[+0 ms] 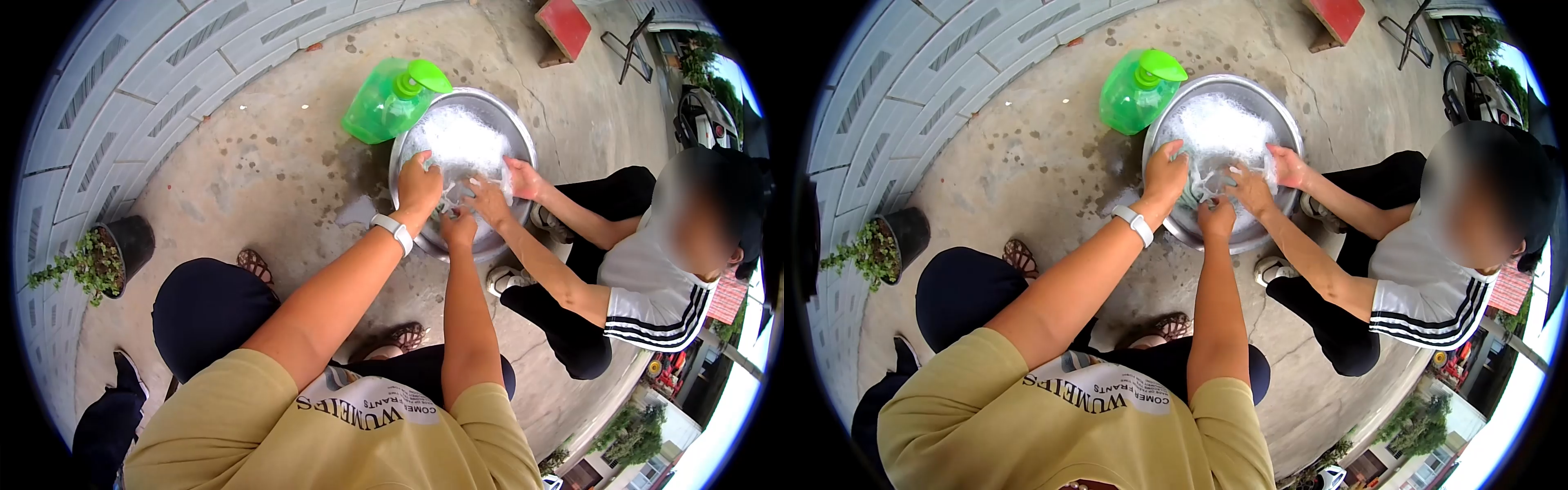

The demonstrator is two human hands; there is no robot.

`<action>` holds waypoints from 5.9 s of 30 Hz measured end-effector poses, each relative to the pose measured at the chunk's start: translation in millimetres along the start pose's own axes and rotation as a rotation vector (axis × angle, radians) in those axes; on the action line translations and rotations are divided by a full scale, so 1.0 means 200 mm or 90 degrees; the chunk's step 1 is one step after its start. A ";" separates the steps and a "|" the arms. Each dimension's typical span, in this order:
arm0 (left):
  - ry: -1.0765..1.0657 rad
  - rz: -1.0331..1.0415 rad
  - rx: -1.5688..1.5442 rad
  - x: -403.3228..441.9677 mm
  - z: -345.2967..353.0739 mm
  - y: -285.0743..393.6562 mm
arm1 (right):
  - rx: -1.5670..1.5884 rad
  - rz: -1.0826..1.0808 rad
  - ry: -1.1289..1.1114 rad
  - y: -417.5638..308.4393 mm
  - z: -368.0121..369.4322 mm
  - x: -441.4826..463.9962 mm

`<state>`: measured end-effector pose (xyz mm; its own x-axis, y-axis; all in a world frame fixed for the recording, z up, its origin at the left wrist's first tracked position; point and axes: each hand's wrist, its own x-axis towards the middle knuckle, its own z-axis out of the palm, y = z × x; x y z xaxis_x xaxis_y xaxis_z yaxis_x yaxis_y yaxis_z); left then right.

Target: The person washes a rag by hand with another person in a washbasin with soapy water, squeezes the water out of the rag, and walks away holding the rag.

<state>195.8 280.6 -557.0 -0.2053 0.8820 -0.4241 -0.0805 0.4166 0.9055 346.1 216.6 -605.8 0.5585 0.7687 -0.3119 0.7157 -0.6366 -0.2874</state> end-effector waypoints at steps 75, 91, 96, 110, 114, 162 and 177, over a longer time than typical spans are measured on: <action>-0.680 -0.638 -0.779 -0.23 -0.04 0.32 | 1.169 -0.105 -0.344 -0.40 -0.47 -0.19; -0.574 -0.061 0.015 -0.27 0.10 0.06 | 0.681 -0.156 -0.322 -0.38 -0.57 -0.06; -0.429 0.297 0.142 -0.29 0.12 -0.05 | 0.529 -0.207 -0.275 -0.42 -0.52 -0.07; -0.312 0.354 0.315 -0.32 0.01 0.23 | 0.315 -0.200 -0.007 -0.36 -0.54 0.05; -0.401 0.002 -0.144 -0.31 0.09 0.26 | 0.835 -0.081 -0.248 -0.46 -0.71 -0.09; -0.280 0.143 0.395 -0.37 -0.07 0.07 | 0.684 0.108 -0.059 -0.57 -0.34 -0.17; -0.339 0.292 0.232 -0.33 0.03 0.31 | 1.096 0.012 -0.257 -0.37 -0.65 -0.04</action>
<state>210.4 249.5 -472.1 0.3610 0.9316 -0.0435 0.2429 -0.0489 0.9688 343.5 264.8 -463.7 0.2417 0.8686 -0.4325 -0.6490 -0.1866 -0.7376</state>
